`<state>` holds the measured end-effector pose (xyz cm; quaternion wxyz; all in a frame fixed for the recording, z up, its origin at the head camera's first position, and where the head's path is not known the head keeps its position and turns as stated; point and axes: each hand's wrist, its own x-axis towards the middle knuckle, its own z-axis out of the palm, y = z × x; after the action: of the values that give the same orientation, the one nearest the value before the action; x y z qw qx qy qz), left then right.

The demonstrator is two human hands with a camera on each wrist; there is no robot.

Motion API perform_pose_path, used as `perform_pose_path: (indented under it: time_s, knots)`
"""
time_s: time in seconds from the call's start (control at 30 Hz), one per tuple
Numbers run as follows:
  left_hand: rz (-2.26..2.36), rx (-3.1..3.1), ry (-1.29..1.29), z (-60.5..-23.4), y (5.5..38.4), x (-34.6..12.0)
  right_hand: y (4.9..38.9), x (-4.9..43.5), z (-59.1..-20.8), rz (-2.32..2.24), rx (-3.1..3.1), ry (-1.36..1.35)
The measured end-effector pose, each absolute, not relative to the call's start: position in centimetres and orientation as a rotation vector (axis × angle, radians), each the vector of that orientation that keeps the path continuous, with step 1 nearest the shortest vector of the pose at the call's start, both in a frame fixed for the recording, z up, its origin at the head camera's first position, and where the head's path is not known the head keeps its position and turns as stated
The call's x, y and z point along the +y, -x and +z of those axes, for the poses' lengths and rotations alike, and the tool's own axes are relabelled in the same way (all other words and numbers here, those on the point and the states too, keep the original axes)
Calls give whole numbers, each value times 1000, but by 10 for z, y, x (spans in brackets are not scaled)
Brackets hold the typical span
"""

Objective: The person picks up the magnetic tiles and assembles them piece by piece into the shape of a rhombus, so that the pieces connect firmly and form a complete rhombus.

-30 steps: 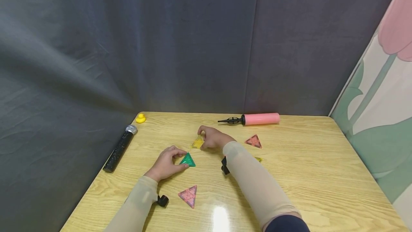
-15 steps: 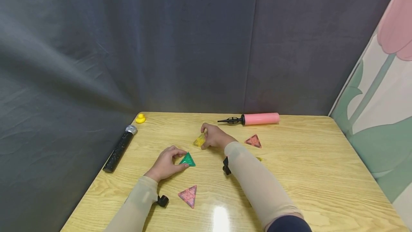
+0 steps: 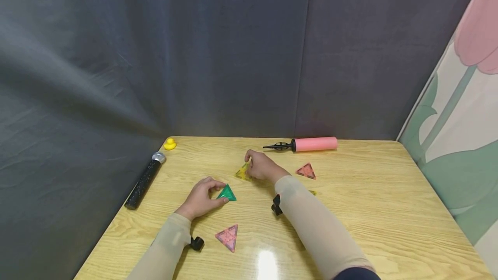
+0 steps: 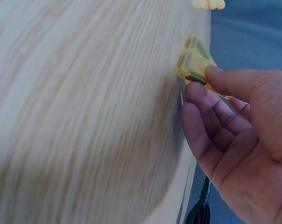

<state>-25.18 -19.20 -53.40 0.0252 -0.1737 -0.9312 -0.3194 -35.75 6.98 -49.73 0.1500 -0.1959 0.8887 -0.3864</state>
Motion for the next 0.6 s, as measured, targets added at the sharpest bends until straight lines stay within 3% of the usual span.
perform_pose_path:
  time_s: [0.6]
  knots:
    - [-1019, -2884, 497, -536, 254, -191, 347, 83, -488, -1184, 2640, 622]
